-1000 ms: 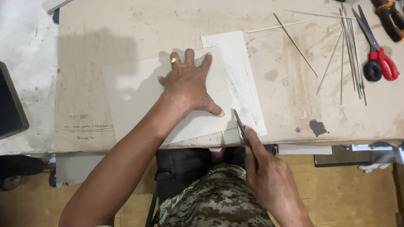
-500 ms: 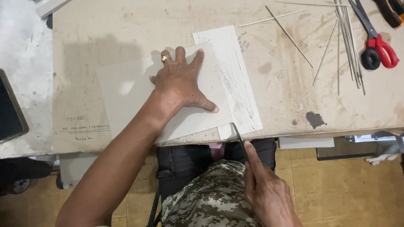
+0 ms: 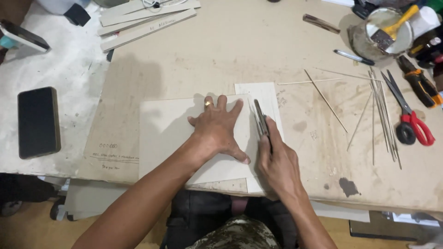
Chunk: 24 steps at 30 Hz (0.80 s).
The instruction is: The person cuts a rectangular piece of cardboard using a utility knife on a cluttered workbench. They then gather a stack of similar cardboard sheets from a drawer and mark the edges of the stack with a pen.
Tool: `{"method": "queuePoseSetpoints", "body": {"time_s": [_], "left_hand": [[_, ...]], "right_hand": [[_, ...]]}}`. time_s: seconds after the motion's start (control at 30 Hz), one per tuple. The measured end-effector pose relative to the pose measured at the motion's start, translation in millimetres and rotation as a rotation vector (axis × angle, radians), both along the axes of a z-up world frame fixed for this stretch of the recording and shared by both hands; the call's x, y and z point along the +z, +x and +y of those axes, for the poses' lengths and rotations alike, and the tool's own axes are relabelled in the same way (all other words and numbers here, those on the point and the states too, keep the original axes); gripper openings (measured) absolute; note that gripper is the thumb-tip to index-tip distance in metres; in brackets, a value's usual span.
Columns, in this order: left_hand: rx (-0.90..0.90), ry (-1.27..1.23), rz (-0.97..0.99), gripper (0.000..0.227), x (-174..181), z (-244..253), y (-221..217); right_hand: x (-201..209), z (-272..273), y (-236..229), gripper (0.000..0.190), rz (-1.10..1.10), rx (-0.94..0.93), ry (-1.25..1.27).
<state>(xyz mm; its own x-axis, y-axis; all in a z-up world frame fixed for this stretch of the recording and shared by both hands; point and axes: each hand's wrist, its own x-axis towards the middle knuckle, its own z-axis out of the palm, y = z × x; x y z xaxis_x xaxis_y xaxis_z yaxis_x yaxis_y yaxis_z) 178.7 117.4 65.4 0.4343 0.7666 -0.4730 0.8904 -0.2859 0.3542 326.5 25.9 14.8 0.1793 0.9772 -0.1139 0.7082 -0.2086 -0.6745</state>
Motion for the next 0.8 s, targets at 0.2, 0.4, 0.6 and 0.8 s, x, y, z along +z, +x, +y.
{"method": "queuePoseSetpoints", "body": {"time_s": [0.2, 0.4, 0.6, 0.8], "left_hand": [[0.012, 0.000, -0.023, 0.130, -2.6, 1.9, 1.6], [0.027, 0.018, -0.046, 0.131, -4.7, 3.2, 1.8], [0.025, -0.005, -0.025, 0.132, -5.4, 4.3, 1.6], [0.020, 0.010, -0.039, 0.130, -2.9, 1.8, 1.0]], "right_hand": [[-6.4, 20.0, -5.9, 0.052, 0.031, 0.009, 0.016], [-10.3, 24.2, -4.1, 0.050, -0.014, 0.045, 0.057], [-8.3, 24.4, -4.9, 0.050, -0.026, 0.050, 0.079], [-8.2, 28.3, -2.7, 0.053, -0.066, 0.060, -0.018]]}}
